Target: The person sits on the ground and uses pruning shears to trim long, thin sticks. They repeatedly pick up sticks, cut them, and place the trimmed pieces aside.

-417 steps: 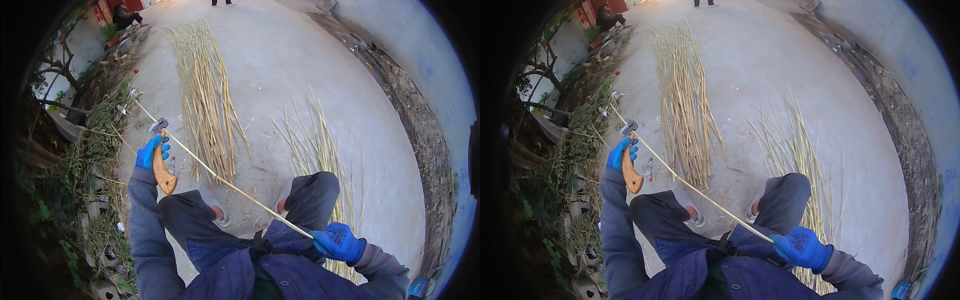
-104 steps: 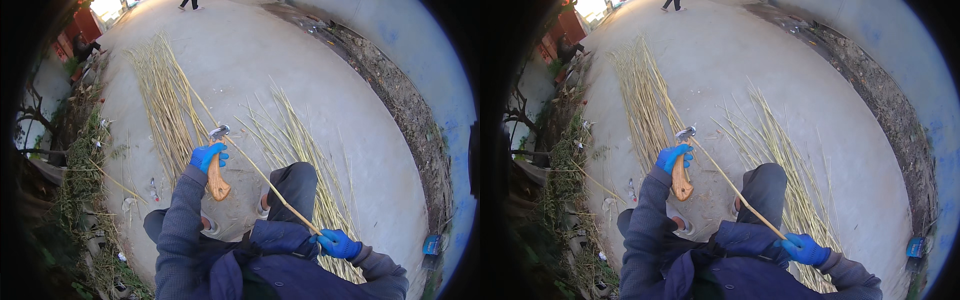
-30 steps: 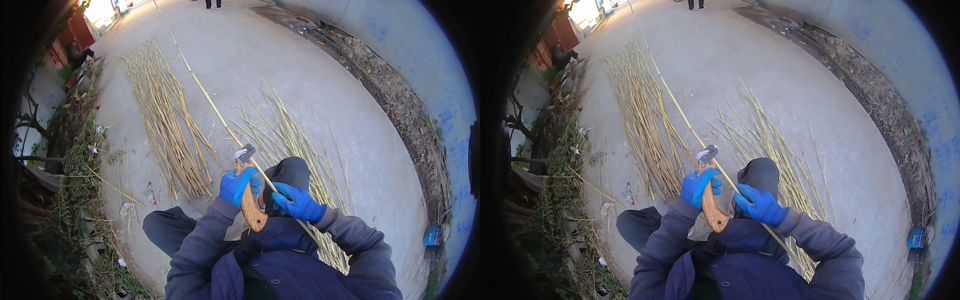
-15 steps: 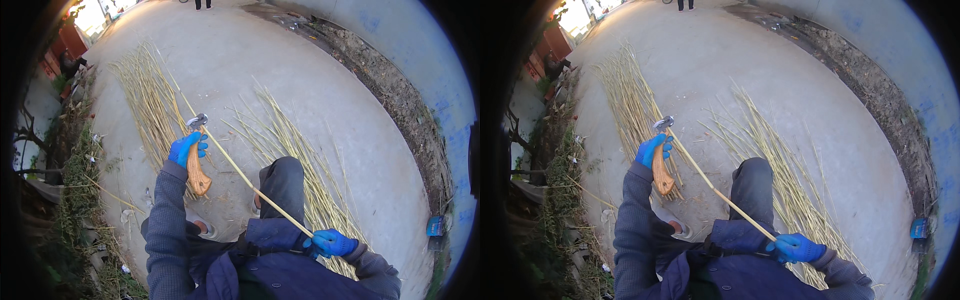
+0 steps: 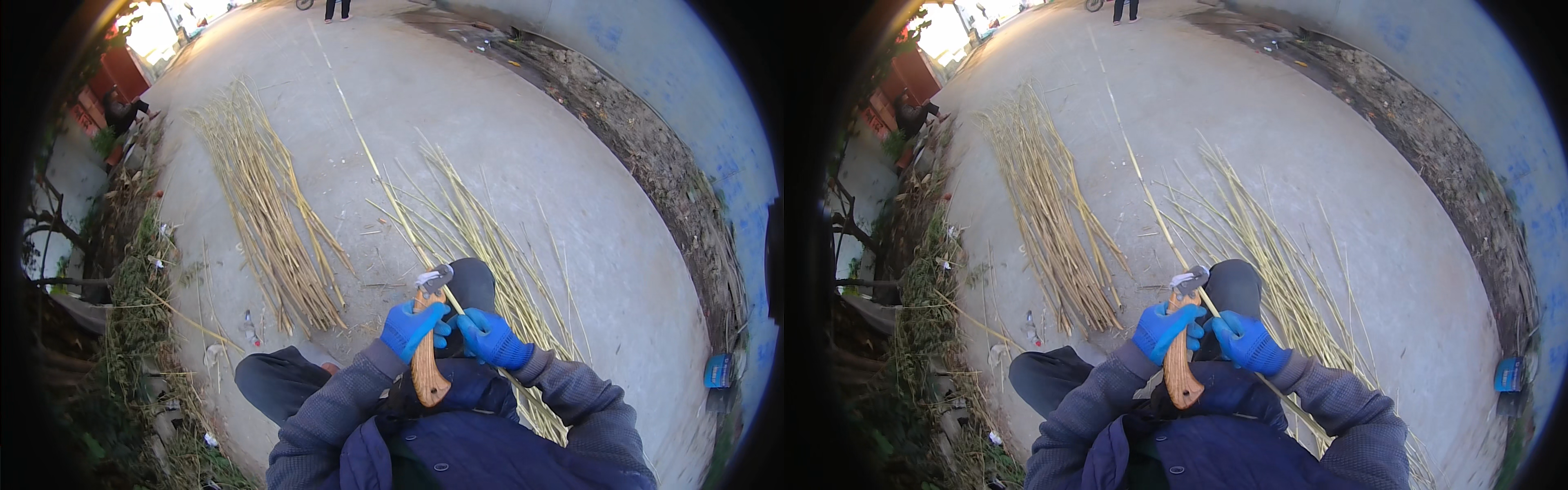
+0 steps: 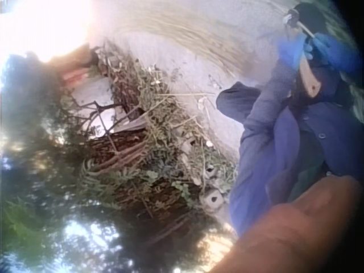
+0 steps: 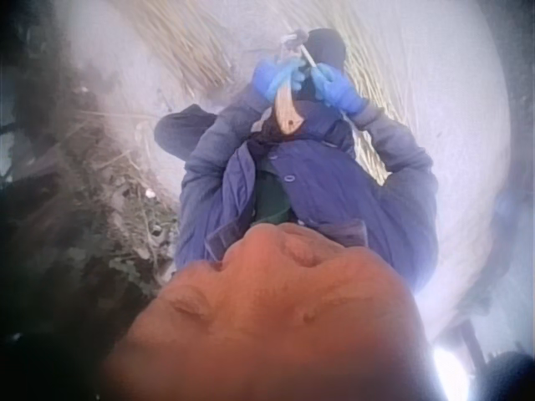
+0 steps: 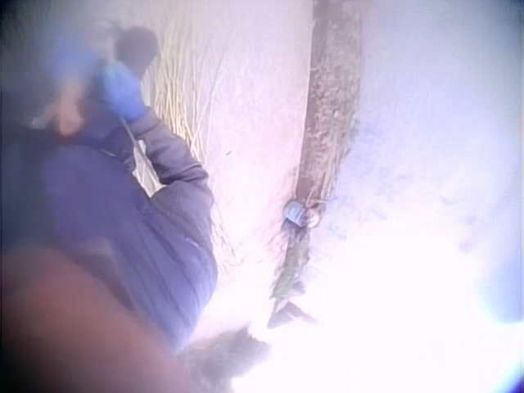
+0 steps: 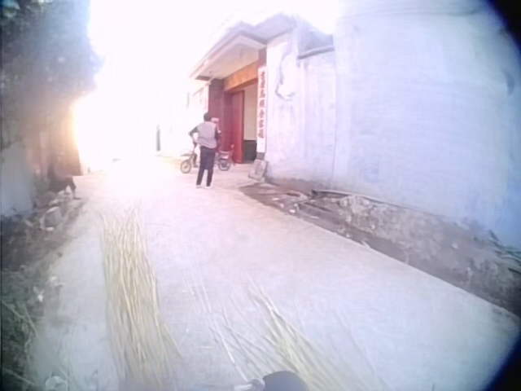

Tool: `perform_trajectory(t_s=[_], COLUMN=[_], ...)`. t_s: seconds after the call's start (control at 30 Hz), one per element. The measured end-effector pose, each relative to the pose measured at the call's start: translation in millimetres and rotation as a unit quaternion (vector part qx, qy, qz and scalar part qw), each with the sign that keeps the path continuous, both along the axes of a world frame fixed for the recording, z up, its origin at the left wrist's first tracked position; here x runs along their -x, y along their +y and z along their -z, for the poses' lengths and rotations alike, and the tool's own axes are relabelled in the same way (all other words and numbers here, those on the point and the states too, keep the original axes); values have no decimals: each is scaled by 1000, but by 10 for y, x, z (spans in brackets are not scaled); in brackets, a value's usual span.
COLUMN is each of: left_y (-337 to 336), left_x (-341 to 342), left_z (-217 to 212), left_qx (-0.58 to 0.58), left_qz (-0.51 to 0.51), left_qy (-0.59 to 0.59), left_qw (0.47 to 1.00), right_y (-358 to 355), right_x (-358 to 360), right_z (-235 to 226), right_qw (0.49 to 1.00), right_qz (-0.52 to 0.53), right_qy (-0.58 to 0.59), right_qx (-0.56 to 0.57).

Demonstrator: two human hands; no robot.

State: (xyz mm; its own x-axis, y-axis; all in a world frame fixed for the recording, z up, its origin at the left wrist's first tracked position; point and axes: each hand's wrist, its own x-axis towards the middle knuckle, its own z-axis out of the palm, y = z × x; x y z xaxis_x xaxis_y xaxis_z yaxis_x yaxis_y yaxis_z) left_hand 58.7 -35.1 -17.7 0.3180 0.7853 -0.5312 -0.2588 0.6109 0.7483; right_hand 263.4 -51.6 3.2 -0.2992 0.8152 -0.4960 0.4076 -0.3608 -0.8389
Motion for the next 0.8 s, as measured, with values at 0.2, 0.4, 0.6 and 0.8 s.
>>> perform_trajectory(t_s=[0.2, 0.4, 0.6, 0.8], left_y=[745, 1569, 1198, 644], left_x=[814, 1847, 1149, 474], left_z=[111, -110, -230, -88], left_qx=[-95, -159, -135, -71], left_qz=[-170, -257, -206, -144], left_qy=[41, 89, 79, 30], left_qw=[980, 949, 966, 987], right_y=[-644, -1428, -1000, -94], right_x=[-459, -1091, -936, -168], right_z=[-51, -120, -144, -72], right_qw=[992, 988, 992, 997], right_qz=[-72, -150, -70, -36], right_qy=[80, -34, 92, 42], right_qx=[60, 12, 57, -54])
